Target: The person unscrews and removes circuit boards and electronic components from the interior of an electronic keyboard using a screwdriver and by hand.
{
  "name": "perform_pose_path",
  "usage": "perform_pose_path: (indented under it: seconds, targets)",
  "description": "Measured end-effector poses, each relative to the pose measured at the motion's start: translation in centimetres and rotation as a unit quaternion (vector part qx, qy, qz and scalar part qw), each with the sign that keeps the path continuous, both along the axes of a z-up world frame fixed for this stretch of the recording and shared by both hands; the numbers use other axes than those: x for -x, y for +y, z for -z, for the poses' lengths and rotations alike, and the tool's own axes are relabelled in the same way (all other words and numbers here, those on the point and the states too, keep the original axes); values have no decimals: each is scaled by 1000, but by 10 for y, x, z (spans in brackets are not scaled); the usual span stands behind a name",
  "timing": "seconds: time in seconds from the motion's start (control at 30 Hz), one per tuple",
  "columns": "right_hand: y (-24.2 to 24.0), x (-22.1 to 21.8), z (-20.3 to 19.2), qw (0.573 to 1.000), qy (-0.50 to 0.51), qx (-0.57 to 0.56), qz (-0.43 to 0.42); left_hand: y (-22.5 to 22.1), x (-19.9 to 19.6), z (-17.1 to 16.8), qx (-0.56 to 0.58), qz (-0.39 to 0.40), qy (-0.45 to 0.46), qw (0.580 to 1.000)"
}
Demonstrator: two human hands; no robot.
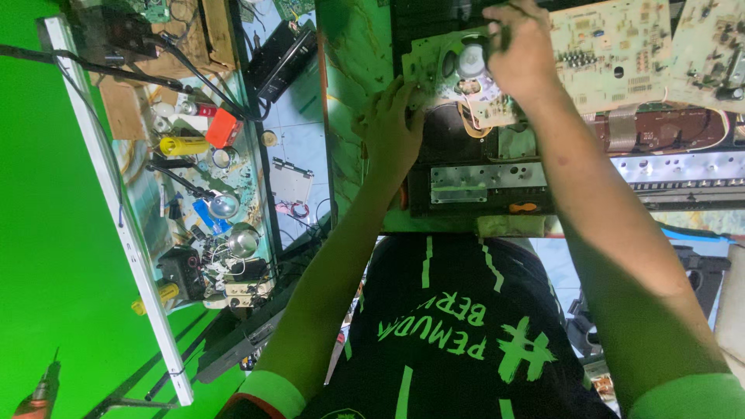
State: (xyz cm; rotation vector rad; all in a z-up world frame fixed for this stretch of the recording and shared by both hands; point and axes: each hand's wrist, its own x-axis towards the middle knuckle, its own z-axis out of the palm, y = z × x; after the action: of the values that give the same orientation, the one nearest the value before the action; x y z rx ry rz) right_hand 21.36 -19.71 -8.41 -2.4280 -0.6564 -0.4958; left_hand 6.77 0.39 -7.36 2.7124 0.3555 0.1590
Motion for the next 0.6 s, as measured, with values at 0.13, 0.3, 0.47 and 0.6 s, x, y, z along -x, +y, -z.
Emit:
perform_pose_path:
  seconds: [0.13, 0.3, 0.47, 0.6]
  targets:
    - [-47, 30, -25, 973, 194, -129, -6, -1, 1, -2, 10, 8, -18, 1000]
    - [-120, 104, -51, 969, 200, -123, 73, -3, 6, -11, 38, 6, -50, 998]
    - [-156, 134, -42, 977, 156, 75, 126, -15, 11, -11, -65, 81, -62, 993]
    - [-165, 118, -24, 972, 89, 196, 93, -13, -6, -2, -79, 142, -71, 984]
